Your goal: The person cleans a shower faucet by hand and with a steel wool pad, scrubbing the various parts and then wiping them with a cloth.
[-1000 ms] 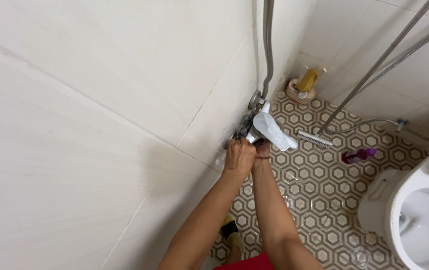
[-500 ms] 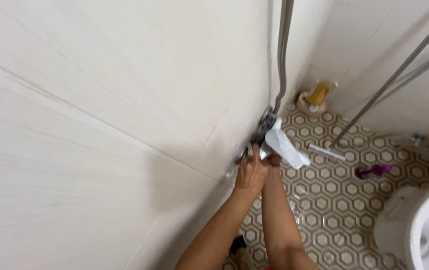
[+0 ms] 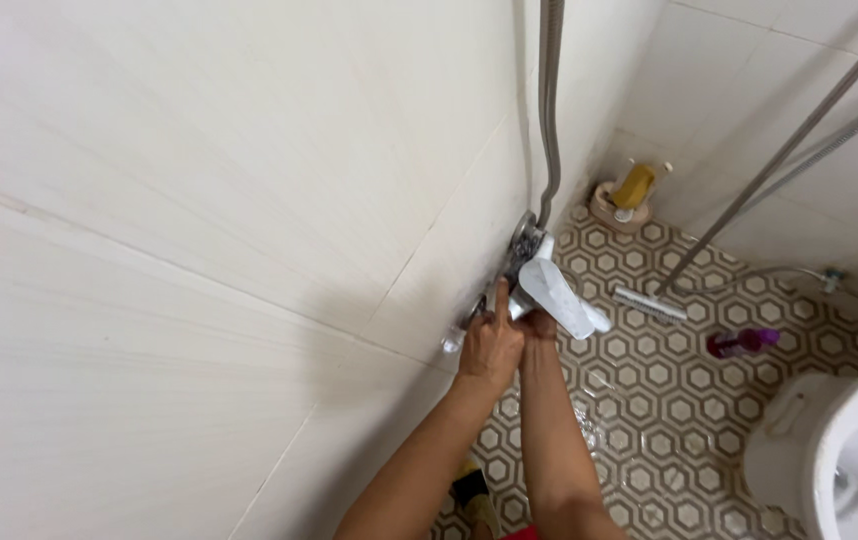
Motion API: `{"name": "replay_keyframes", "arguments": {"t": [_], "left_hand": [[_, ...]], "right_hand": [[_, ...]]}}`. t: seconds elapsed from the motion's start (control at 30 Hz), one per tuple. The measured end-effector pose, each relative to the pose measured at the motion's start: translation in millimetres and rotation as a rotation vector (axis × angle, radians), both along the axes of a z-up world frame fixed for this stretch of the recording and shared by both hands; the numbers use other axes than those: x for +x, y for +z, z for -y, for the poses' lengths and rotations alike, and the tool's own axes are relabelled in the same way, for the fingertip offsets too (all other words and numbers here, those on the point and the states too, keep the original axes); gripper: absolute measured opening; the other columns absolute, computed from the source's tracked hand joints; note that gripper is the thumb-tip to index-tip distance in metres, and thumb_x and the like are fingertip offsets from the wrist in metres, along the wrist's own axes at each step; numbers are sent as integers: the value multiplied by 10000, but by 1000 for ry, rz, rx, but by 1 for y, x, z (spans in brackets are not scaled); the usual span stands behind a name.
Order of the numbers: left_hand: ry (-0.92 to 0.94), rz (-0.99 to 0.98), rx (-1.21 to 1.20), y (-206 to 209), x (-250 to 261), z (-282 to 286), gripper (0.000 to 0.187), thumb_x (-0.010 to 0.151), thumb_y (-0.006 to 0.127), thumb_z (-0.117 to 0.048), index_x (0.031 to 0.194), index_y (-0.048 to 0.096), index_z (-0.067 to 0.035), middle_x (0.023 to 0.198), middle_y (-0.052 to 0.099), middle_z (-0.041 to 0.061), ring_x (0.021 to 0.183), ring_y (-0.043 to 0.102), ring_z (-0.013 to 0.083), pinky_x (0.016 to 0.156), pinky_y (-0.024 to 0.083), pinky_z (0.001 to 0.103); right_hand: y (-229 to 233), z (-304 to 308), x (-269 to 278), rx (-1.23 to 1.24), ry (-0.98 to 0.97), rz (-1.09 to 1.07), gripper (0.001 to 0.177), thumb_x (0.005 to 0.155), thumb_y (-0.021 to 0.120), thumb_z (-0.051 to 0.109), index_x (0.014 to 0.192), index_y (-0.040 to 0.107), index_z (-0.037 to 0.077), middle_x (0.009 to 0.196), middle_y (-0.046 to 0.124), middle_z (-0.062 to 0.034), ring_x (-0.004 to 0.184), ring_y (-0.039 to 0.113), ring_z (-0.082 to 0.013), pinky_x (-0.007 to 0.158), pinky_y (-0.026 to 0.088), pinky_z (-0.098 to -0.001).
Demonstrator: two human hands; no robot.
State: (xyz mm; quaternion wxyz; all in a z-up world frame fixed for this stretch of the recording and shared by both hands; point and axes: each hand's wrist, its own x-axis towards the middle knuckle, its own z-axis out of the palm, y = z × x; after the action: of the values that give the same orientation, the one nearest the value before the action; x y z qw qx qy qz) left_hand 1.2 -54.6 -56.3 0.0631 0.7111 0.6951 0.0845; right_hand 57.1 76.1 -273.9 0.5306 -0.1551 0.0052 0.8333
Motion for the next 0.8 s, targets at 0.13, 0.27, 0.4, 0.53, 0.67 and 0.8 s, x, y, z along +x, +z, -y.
{"name": "replay_keyframes", "arguments": {"t": [0.13,0.27,0.4,0.53,0.67,0.8], "left_hand": [[48,-86,17,-1,4,-3,287,765,692,5,1013,740,142,1621,276,289,874,719,395,825,594,450],[24,-85,58,-9,0,-4,213,827,679,8,979,749,139,1622,286,327,884,728,375,859,594,463],[16,-42,6,-12,-3,-4,143,789,670,28,869,771,91,1618,282,332,906,725,382,891,587,471],[55,-125,46,-6,1,-4,255,770,680,5,987,767,107,1614,291,310,879,726,388,792,606,437],[31,-59,83,-3,1,-2,187,814,663,22,951,780,70,1606,299,327,916,724,402,858,596,457],[55,-45,-17,4,-2,-6,210,741,672,37,920,768,92,1603,291,307,933,711,428,836,600,448]], "right_hand": [[-4,58,0,7,98,-4,412,1030,538,357,1285,640,51,1240,698,-146,1098,656,-311,1005,536,-459],[2,3,3,-7,62,-6,412,1030,539,357,1283,642,49,1237,700,-146,1096,657,-311,1003,537,-458],[-3,-12,0,-41,10,-7,411,1030,539,357,1280,643,47,1234,701,-146,1093,658,-312,1000,538,-458],[-5,62,-6,-8,99,-6,411,1030,539,357,1278,644,46,1231,702,-147,1091,660,-312,998,539,-458],[1,17,-3,-4,84,-5,411,1030,540,357,1275,646,44,1228,704,-147,1089,661,-312,996,541,-457],[-5,-15,-7,-55,12,-7,411,1030,540,357,1273,647,43,1225,705,-147,1086,662,-312,993,542,-457]]}}
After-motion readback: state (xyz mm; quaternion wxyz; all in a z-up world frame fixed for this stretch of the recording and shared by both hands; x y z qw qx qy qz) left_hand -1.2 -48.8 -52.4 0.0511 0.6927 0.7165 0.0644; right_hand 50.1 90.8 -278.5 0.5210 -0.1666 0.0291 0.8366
